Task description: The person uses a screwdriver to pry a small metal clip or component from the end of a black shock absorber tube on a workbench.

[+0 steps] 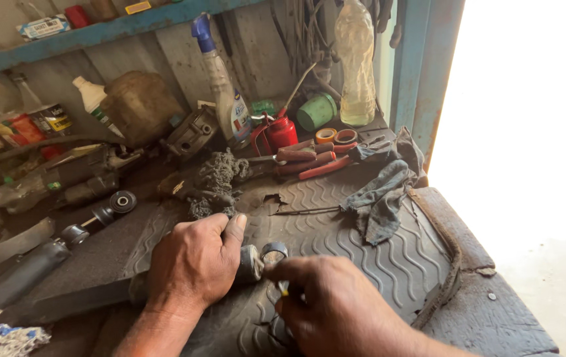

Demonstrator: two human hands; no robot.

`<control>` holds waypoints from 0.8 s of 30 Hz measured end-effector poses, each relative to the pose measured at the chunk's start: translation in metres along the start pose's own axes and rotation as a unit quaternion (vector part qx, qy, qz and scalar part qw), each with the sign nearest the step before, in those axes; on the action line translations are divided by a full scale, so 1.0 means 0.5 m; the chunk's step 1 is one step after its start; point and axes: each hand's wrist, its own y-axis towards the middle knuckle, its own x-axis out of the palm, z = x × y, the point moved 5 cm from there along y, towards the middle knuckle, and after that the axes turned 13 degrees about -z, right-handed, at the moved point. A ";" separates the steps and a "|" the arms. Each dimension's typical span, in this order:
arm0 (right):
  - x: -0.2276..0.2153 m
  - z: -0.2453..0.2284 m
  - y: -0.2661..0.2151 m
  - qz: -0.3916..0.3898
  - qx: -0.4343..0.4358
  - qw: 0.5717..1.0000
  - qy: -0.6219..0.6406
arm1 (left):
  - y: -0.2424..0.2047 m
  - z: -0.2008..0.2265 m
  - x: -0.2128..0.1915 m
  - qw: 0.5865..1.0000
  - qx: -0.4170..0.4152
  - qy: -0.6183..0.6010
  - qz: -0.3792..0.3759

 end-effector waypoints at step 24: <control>-0.013 0.010 -0.009 -0.096 0.101 0.985 0.100 | -0.011 -0.021 -0.007 0.999 0.046 -0.006 -0.018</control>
